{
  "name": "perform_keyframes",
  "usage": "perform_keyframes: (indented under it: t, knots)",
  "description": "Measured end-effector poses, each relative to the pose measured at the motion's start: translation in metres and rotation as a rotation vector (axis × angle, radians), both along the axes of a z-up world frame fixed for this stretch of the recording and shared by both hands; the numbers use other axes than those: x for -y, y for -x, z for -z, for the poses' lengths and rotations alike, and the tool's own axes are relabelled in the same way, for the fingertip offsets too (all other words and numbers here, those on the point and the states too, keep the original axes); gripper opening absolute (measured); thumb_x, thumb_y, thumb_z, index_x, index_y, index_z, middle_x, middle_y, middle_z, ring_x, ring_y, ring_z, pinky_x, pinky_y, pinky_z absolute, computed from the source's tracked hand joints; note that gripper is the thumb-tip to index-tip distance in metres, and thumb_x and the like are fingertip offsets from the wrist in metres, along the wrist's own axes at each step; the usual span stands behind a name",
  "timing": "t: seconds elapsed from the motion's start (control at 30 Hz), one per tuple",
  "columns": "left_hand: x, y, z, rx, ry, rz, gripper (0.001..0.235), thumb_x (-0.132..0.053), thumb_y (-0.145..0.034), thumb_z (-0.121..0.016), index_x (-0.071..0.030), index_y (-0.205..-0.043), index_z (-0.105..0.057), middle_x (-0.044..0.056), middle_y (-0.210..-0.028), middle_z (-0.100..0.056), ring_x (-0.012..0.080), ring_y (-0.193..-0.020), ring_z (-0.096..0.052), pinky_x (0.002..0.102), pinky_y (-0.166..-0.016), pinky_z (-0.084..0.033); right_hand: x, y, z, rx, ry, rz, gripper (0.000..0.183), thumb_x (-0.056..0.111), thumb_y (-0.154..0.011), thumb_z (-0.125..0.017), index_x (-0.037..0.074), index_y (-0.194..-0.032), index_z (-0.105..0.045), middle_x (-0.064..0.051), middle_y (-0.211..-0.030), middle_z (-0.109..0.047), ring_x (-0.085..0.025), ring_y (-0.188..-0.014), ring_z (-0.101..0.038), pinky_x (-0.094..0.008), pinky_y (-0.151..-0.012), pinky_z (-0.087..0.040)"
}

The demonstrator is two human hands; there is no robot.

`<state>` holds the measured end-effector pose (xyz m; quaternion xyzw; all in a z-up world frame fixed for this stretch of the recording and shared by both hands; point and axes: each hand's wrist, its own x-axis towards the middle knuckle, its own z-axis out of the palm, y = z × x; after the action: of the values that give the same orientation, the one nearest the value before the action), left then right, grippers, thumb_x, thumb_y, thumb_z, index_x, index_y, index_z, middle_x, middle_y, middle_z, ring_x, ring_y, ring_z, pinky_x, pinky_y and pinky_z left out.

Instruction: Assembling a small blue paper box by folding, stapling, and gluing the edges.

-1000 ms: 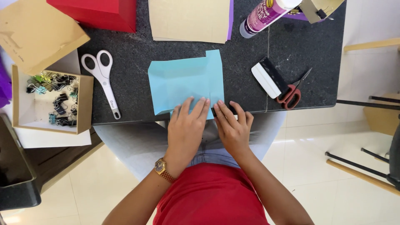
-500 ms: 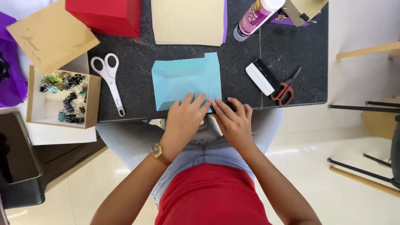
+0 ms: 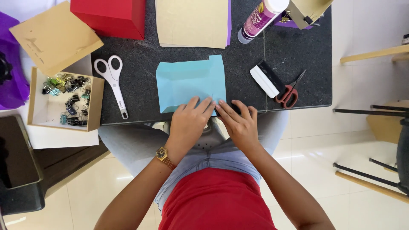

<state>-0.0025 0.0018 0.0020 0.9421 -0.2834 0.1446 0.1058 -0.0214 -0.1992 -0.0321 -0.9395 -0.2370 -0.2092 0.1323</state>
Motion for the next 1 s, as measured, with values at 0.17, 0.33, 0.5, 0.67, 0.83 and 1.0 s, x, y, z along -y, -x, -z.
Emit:
perform_keyframes:
  t: [0.17,0.33,0.5,0.67,0.83,1.0]
  knots:
    - [0.001,0.001,-0.004,-0.004,0.012,-0.012,0.031,-0.008,-0.085,-0.078,-0.018,-0.115,-0.078,0.0,-0.114,-0.076,0.0228,-0.109,-0.068,0.03,-0.075,-0.057,0.0,0.0,-0.003,-0.038,-0.014,0.011,0.029,0.029,-0.101,-0.069,0.026,-0.129,-0.075,0.011,-0.126,-0.074,-0.021,-0.122,-0.063,-0.039,-0.09,-0.038]
    - [0.003,0.001,-0.001,0.024,-0.017,-0.023,0.031,-0.011,-0.086,-0.079,-0.02,-0.116,-0.078,0.0,-0.116,-0.076,0.0229,-0.11,-0.067,0.032,-0.077,-0.056,0.018,-0.013,0.001,-0.062,-0.011,-0.001,0.031,0.029,-0.098,-0.072,0.027,-0.129,-0.075,0.012,-0.125,-0.075,-0.02,-0.122,-0.062,-0.04,-0.09,-0.038]
    - [0.013,-0.001,0.006,0.075,-0.058,-0.068,0.027,-0.012,-0.087,-0.079,-0.017,-0.114,-0.078,0.002,-0.113,-0.075,0.0228,-0.105,-0.068,0.028,-0.067,-0.055,0.075,-0.068,-0.026,-0.083,0.09,0.49,0.052,0.036,-0.091,-0.084,0.013,-0.135,-0.068,-0.009,-0.124,-0.06,-0.038,-0.113,-0.047,-0.051,-0.084,-0.039]
    - [0.035,-0.003,0.014,0.076,-0.049,-0.142,0.03,-0.011,-0.083,-0.082,-0.016,-0.113,-0.079,0.003,-0.112,-0.075,0.0238,-0.102,-0.069,0.027,-0.062,-0.055,0.088,-0.084,-0.009,-0.287,0.162,0.508,0.042,0.041,-0.093,-0.082,0.009,-0.116,-0.068,-0.01,-0.098,-0.065,-0.036,-0.1,-0.057,-0.048,-0.088,-0.038]
    - [0.04,-0.003,0.007,0.082,-0.073,-0.185,0.031,-0.009,-0.081,-0.081,-0.015,-0.112,-0.079,0.003,-0.112,-0.074,0.0248,-0.1,-0.069,0.026,-0.057,-0.051,0.026,-0.043,-0.033,-0.608,-0.128,0.445,0.036,0.038,-0.097,-0.07,0.009,-0.116,-0.062,-0.03,-0.076,-0.069,-0.056,-0.077,-0.069,-0.059,-0.07,-0.049]
    - [0.038,-0.006,-0.001,0.076,-0.085,-0.139,0.031,-0.006,-0.08,-0.08,-0.012,-0.11,-0.079,0.005,-0.116,-0.074,0.0261,-0.1,-0.069,0.027,-0.056,-0.048,0.009,-0.018,-0.015,-0.779,-0.098,0.42,0.024,0.043,-0.094,-0.068,0.022,-0.105,-0.063,-0.012,-0.063,-0.071,-0.038,-0.065,-0.075,-0.041,-0.058,-0.056]
